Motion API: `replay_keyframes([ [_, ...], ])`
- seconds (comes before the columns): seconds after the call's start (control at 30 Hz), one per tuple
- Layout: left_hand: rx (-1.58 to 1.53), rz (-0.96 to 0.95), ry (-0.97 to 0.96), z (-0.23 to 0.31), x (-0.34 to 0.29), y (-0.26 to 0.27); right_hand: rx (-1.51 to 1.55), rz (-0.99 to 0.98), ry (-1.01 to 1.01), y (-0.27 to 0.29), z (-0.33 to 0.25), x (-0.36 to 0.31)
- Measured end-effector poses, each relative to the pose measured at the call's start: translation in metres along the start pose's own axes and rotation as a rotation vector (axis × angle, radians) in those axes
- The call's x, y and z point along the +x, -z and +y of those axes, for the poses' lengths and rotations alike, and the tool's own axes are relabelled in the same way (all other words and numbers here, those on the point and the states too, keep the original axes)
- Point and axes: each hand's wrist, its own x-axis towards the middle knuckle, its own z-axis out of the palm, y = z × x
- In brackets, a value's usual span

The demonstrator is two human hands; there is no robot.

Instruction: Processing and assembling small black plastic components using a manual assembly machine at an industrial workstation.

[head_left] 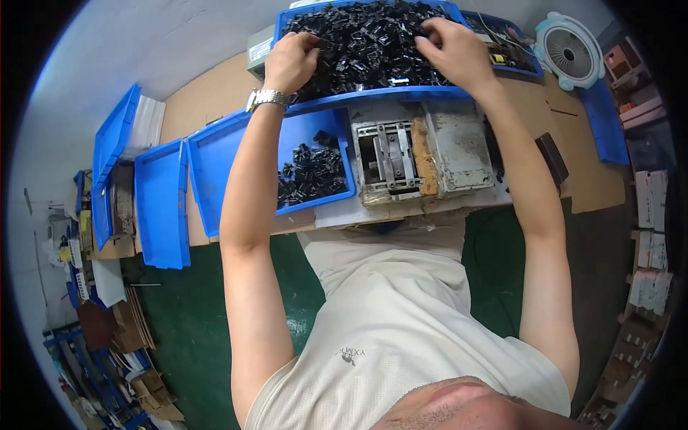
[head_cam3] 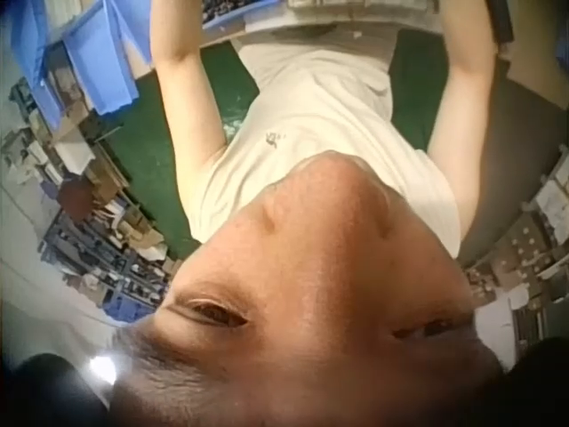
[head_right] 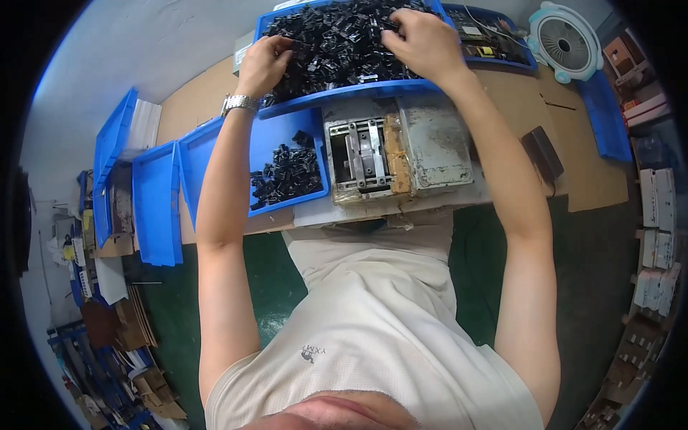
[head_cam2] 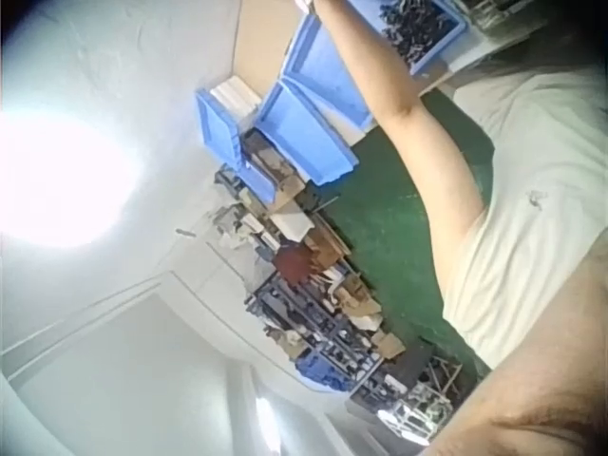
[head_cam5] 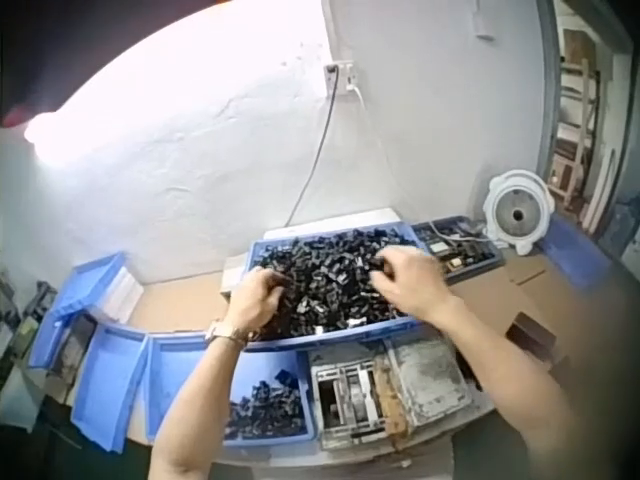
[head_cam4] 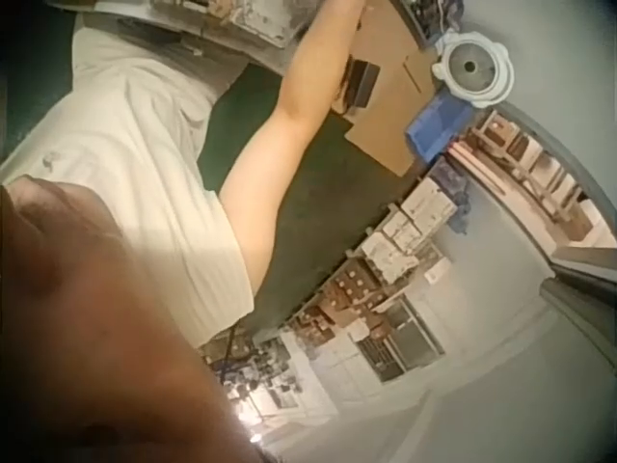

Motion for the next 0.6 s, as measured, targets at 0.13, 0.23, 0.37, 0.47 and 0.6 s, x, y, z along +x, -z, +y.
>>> replay_keyframes([
  [0.13,-0.131,-0.025,0.054,0.003,-0.001,0.003,-0.259,-0.097,0.028,-0.041,-0.009,0.025],
  [0.23,-0.203,0.002,0.084,0.005,-0.007,0.002,-0.181,-0.016,-0.054,-0.03,-0.014,0.022],
  [0.37,-0.649,0.028,0.31,0.016,-0.014,0.01,0.819,-0.238,-0.378,-0.005,0.0,0.007],
  [0.47,-1.403,-0.072,0.479,0.007,-0.029,0.013,1.203,-0.379,-0.483,0.009,-0.024,-0.012],
  [0.6,-1.706,-0.055,0.485,0.024,-0.045,0.019,1.576,-0.513,-0.464,0.02,-0.04,-0.038],
])
